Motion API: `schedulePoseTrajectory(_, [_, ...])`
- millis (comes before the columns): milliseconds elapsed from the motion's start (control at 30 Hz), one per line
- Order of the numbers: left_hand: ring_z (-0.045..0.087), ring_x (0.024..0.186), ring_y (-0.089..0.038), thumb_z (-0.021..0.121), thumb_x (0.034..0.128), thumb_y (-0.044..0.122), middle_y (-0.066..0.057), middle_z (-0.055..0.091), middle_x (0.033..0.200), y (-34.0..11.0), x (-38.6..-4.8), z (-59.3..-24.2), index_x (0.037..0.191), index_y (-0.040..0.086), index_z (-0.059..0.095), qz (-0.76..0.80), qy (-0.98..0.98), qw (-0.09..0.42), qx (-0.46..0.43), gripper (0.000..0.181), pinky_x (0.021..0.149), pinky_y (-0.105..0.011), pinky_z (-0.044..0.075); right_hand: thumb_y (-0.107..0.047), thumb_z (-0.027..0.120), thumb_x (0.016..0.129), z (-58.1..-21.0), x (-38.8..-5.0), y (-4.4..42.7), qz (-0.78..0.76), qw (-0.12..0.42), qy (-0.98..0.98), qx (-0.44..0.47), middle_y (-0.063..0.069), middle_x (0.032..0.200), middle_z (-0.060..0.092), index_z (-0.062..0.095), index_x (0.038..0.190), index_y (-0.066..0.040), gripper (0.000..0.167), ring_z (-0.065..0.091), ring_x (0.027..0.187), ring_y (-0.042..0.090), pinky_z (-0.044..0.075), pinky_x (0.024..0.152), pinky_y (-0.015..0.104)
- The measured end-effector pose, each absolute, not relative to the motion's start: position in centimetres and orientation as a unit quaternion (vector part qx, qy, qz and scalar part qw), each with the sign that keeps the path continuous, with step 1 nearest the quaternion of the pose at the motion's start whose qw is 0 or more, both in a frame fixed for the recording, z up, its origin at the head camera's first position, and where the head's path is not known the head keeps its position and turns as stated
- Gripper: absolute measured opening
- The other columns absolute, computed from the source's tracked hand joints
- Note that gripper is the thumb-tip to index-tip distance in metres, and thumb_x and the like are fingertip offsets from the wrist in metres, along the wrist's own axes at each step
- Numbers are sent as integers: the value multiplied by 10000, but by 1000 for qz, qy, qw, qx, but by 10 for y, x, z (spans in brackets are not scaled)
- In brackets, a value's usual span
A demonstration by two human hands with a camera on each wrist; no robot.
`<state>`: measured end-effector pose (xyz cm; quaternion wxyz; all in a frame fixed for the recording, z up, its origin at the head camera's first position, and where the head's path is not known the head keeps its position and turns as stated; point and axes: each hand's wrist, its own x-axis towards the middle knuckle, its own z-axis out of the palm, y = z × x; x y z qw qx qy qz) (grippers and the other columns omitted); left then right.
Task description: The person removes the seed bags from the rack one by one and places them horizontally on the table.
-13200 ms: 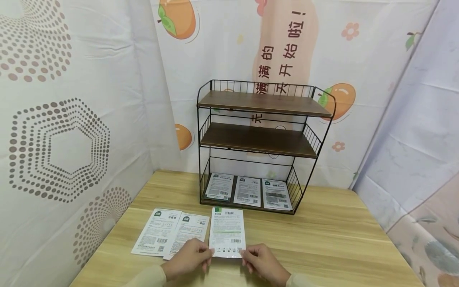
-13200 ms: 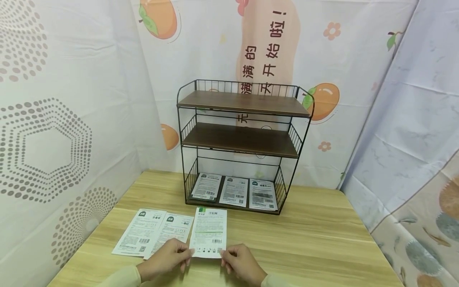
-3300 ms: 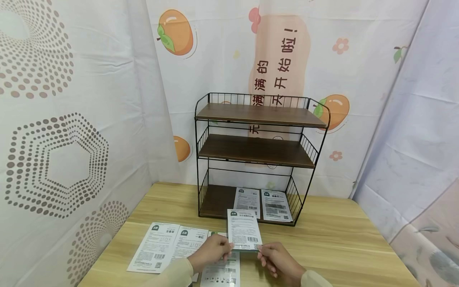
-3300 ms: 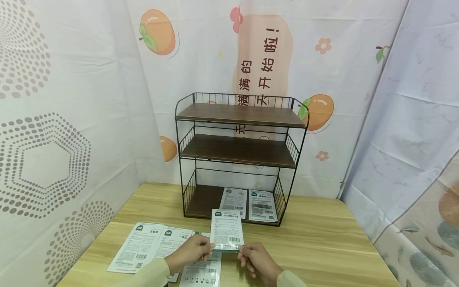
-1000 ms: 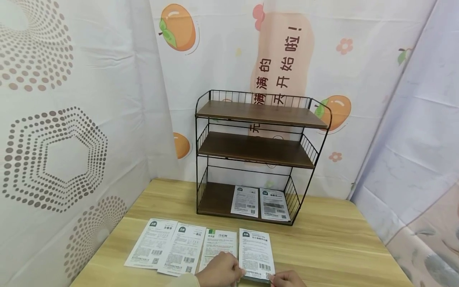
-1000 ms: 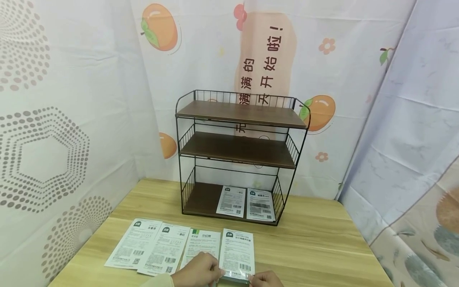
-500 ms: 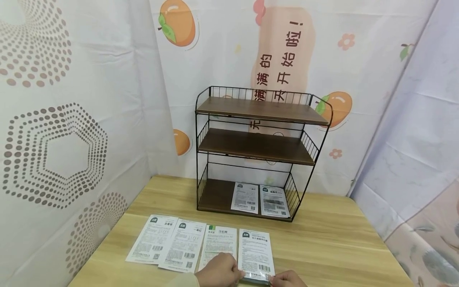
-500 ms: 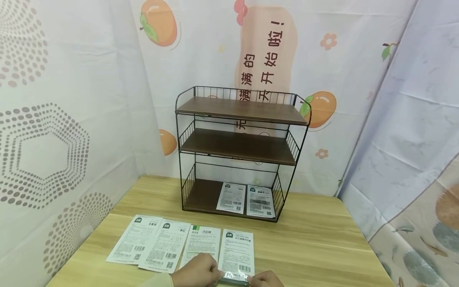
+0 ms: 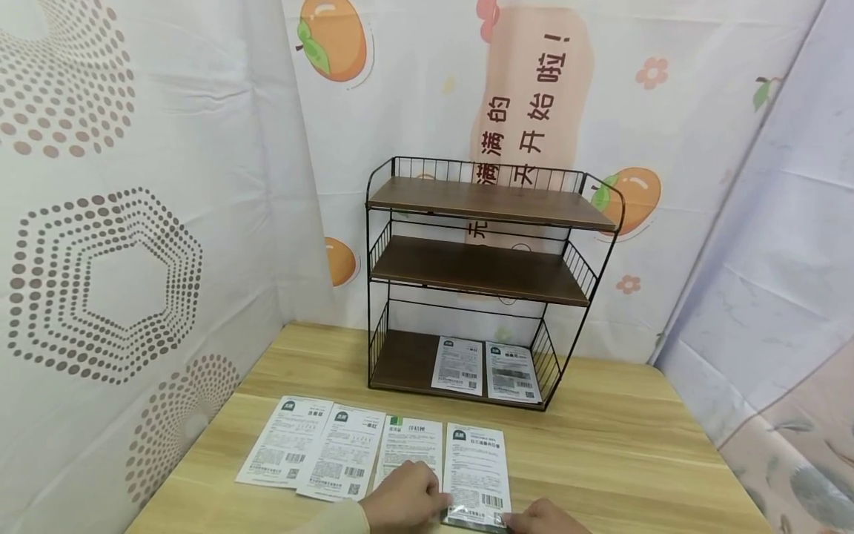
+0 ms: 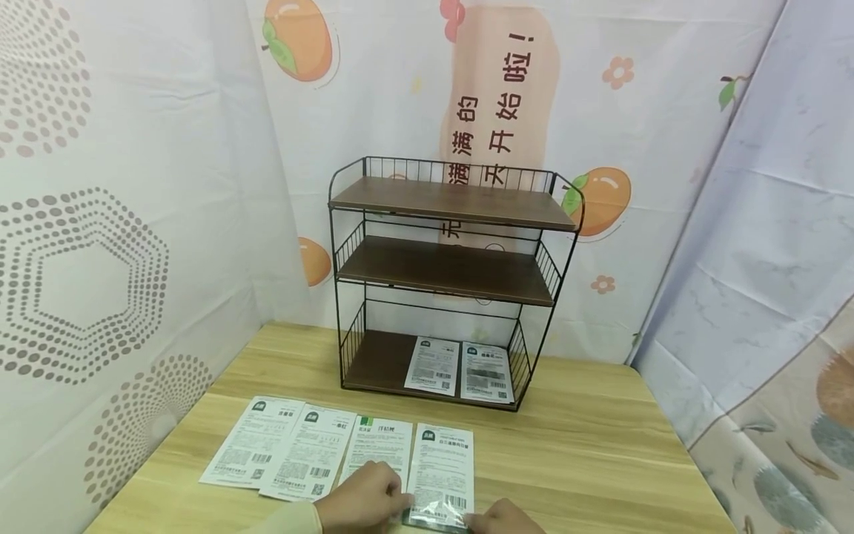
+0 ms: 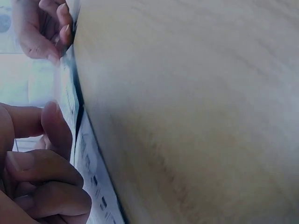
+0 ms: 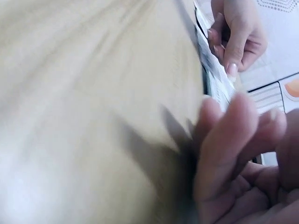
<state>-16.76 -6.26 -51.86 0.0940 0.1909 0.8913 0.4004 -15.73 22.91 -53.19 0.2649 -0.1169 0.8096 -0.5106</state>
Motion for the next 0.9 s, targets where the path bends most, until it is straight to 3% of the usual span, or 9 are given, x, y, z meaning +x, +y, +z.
schedulePoseTrajectory(67, [436,422,-33,729,950,306,141,485,450,-64,-173,-519,567,192,618,406,890,86,192,415,449,-206,365,-279,609,1017,-529,-160,233,-488,262,825,-110,-37,607,617,702,677,-55,417,485,526,53,378,501,205])
schedulePoseTrajectory(200, [473,449,-68,696,982,319,78,574,510,-70,-189,-518,619,177,647,438,877,101,171,392,453,-227,376,-238,576,1035,-522,-168,237,-508,257,816,-100,-48,581,558,674,690,-14,422,440,498,50,356,492,197])
schedulePoseTrajectory(367, [528,564,-126,662,1010,328,1,629,605,-77,-209,-515,711,127,672,486,858,113,123,361,552,-272,403,-285,521,1071,-509,-183,236,-575,270,768,-75,-13,583,589,660,763,-2,442,385,419,13,366,404,160])
schedulePoseTrajectory(533, [467,575,-123,627,1035,338,-31,657,682,-84,-230,-516,828,72,702,527,838,116,82,345,540,-275,388,-347,504,1076,-507,-207,231,-604,280,745,-49,4,644,601,649,830,-17,436,394,447,30,431,411,195])
schedulePoseTrajectory(900, [429,537,-94,579,1062,322,-83,702,778,-86,-277,-515,951,-11,727,590,800,110,19,381,500,-229,371,-432,484,1080,-506,-254,214,-639,284,715,9,-5,747,590,613,979,-11,452,388,530,27,405,484,178])
